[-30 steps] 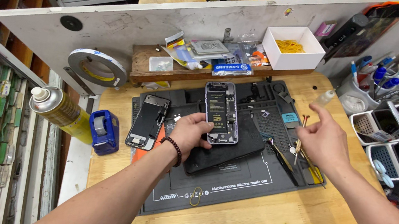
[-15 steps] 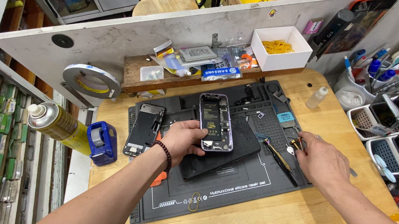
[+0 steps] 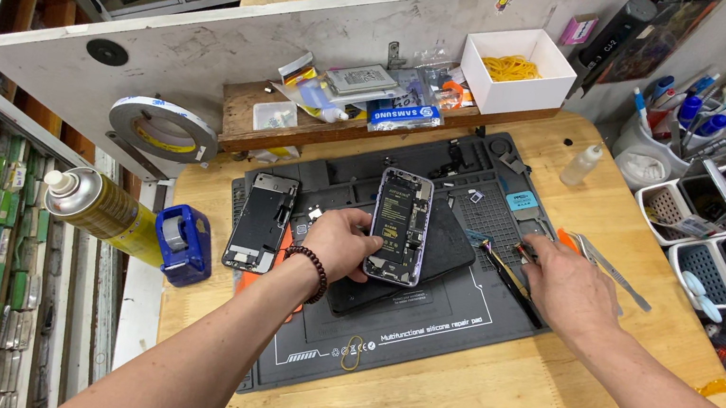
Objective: The person uses a precision screwdriver to remove screws from the internal frame of a disassembled smartphone. They then use a plastic pry tool to carefully lift and separate a ribbon cable connector from the motherboard.
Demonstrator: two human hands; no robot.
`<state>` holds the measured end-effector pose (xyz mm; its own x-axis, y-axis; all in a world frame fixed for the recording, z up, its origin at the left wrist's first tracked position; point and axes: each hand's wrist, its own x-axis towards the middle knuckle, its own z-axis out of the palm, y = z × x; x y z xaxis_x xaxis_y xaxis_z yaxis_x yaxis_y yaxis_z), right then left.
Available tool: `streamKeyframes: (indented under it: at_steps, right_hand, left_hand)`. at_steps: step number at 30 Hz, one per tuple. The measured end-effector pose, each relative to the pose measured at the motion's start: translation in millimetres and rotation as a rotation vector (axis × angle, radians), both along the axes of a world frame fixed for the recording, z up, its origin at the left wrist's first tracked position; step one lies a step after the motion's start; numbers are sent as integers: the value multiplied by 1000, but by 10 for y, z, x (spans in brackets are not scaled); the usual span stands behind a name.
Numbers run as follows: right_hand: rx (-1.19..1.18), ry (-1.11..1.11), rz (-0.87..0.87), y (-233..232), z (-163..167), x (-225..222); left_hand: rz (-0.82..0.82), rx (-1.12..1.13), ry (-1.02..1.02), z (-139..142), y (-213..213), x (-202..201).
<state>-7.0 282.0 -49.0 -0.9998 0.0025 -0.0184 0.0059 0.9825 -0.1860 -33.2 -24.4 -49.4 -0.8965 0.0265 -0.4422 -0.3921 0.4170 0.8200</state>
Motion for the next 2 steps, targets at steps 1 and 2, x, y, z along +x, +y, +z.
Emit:
streamKeyframes:
  at_steps: [1, 2]
  right_hand:
    - [-10, 6, -3, -7, 2, 10]
    - [-18, 11, -9, -6, 11, 21]
  left_hand:
    - [1, -44, 8, 12, 11, -1]
    - [0, -87, 16, 24, 23, -2]
